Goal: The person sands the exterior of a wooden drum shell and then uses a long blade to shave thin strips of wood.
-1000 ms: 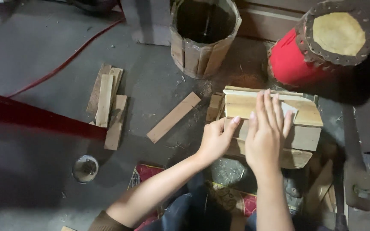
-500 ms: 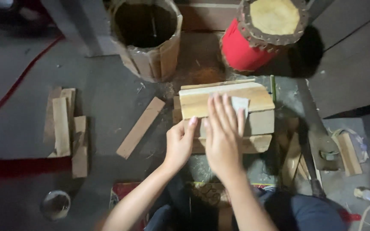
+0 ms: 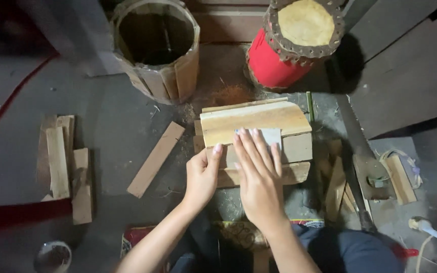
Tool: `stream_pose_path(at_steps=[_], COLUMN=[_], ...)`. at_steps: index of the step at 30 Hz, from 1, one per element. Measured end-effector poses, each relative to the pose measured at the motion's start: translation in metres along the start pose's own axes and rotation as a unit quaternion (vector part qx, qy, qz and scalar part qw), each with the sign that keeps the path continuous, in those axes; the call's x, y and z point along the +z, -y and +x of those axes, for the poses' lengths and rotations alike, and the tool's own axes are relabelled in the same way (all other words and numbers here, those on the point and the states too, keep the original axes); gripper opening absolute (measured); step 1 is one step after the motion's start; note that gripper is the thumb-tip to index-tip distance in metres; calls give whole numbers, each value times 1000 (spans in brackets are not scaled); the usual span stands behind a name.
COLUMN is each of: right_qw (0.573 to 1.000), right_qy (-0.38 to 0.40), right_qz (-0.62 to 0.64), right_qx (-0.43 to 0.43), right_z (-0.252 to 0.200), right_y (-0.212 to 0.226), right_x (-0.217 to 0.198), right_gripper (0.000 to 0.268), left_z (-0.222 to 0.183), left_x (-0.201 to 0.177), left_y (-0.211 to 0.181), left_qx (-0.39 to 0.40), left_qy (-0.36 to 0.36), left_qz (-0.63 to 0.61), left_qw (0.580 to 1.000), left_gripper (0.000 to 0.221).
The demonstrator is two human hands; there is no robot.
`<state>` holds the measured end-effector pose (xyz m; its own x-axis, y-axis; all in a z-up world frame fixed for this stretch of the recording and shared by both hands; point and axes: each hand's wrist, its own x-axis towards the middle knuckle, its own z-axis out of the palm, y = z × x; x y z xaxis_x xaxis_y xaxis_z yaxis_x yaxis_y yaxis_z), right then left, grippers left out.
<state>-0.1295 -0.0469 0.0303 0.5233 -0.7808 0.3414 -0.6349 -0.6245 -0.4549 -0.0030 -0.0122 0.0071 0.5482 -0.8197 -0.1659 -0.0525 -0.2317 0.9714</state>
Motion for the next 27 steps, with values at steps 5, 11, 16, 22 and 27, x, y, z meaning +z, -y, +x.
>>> stream_pose_path(at_steps=[5, 11, 16, 22, 27], right_qw=[999, 999, 998, 974, 955], right_qy=[-25, -31, -48, -205, -209], right_qz=[-23, -19, -40, 54, 133], right_qx=[-6, -13, -18, 74, 164], right_z=[18, -7, 11, 26, 0], right_y=[-20, -4, -23, -49, -100], right_x=[6, 7, 10, -43, -54], right_gripper=[45, 51, 46, 38, 42], left_z=[-3, -3, -3, 5, 6], left_x=[1, -1, 0, -1, -7], left_y=[11, 11, 10, 21, 21], left_qx=[4, -2, 10, -6, -29], left_qy=[9, 9, 17, 24, 38], left_qz=[13, 16, 33, 23, 24], left_qw=[1000, 1000, 999, 999, 999], left_gripper=[54, 55, 54, 54, 54])
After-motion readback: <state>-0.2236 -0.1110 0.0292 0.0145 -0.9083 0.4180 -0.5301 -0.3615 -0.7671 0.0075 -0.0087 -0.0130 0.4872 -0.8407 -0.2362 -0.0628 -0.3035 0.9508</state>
